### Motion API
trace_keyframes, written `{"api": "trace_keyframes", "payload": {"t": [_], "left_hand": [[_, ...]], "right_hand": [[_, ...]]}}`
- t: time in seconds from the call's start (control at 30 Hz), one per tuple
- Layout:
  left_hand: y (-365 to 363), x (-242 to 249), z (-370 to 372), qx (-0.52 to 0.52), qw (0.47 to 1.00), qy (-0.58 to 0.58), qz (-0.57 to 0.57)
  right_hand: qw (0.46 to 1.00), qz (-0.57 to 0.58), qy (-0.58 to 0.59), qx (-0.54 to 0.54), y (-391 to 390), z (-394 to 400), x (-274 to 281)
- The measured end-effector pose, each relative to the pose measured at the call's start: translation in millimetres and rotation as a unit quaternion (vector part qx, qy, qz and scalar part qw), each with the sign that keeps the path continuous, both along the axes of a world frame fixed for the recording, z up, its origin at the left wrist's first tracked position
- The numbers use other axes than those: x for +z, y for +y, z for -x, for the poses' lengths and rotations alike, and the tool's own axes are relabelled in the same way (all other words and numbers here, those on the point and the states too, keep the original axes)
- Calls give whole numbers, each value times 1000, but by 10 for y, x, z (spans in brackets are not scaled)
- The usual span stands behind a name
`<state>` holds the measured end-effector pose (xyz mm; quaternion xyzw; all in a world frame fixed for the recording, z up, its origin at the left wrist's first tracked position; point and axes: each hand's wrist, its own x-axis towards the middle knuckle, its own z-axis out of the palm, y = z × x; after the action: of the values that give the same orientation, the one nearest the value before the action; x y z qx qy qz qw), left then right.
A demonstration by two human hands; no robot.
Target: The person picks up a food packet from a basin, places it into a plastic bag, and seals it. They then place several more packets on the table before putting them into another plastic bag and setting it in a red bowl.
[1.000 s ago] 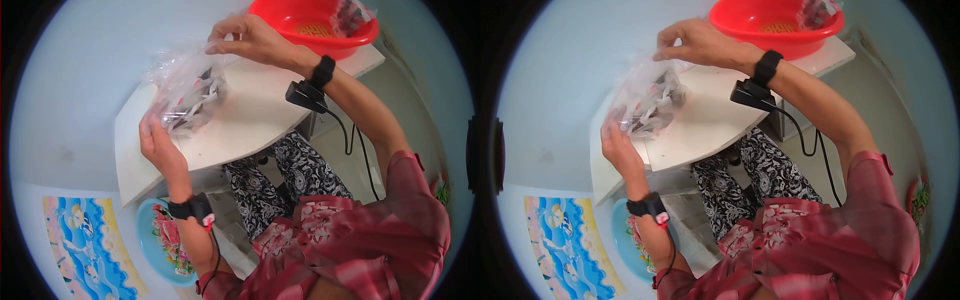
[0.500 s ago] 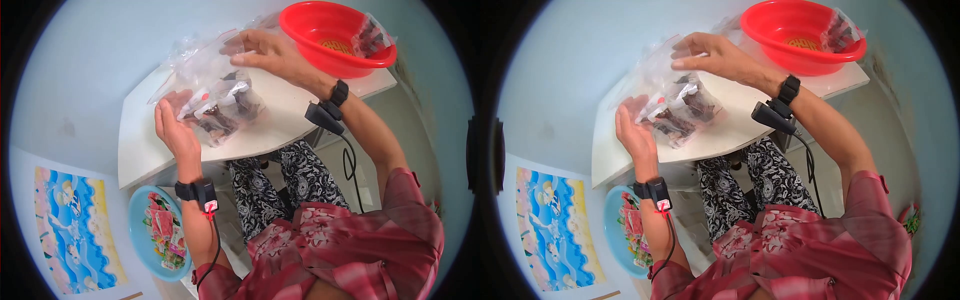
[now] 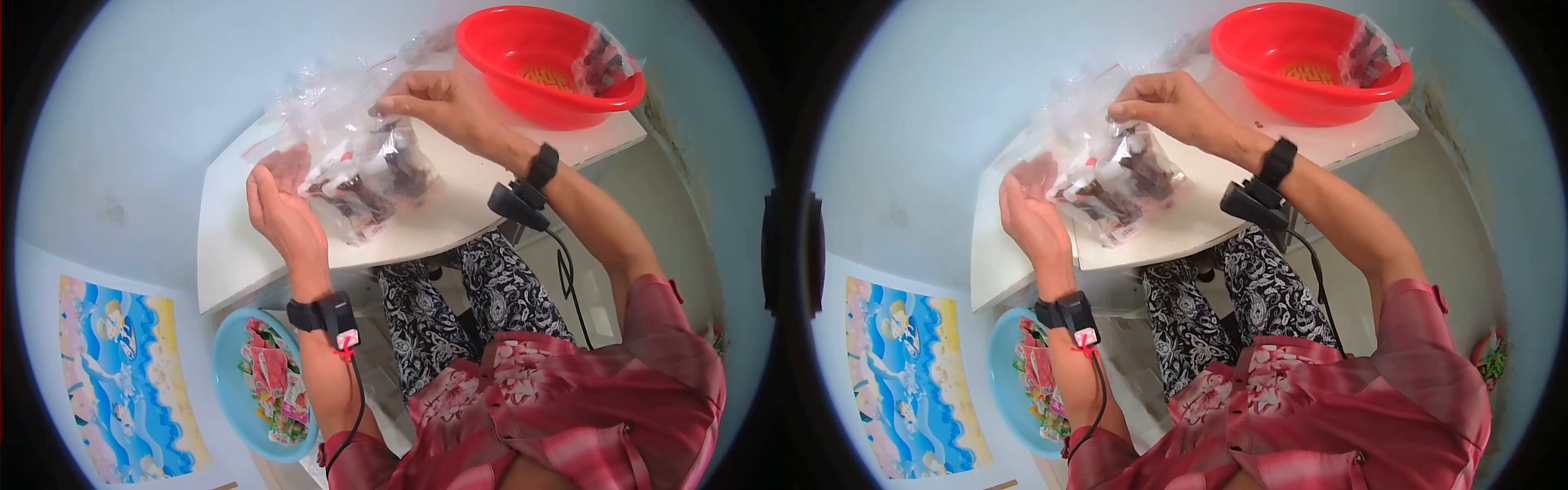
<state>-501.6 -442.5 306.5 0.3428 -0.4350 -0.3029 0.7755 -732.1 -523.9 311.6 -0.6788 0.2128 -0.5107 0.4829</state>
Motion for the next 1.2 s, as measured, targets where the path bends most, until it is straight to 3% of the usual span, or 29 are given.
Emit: {"api": "trace_keyframes", "payload": {"t": [0.13,0.33,0.53,0.63,0.83,0.93,1.03,1.07,1.2], "left_hand": [[42,75,-29,1,999,-25,23],[114,254,-55,83,990,-115,5],[171,382,-203,130,947,-295,21],[150,380,-152,100,955,-275,50],[250,265,-163,22,977,-213,3],[199,80,-209,-83,980,-179,37],[93,-129,-326,-168,971,-162,-48],[68,-190,-353,-145,967,-201,-57],[39,-302,-322,-137,974,-168,-64]], "right_hand": [[1000,24,3,-7,60,43,128],[999,23,-30,5,19,79,270],[992,105,22,-61,35,169,357],[991,101,-8,-88,85,125,329],[996,84,-30,-32,31,119,247],[997,54,-56,14,43,104,251],[997,36,-55,34,90,123,274],[998,28,-53,31,85,136,257],[1000,4,-6,8,211,192,150]]}}
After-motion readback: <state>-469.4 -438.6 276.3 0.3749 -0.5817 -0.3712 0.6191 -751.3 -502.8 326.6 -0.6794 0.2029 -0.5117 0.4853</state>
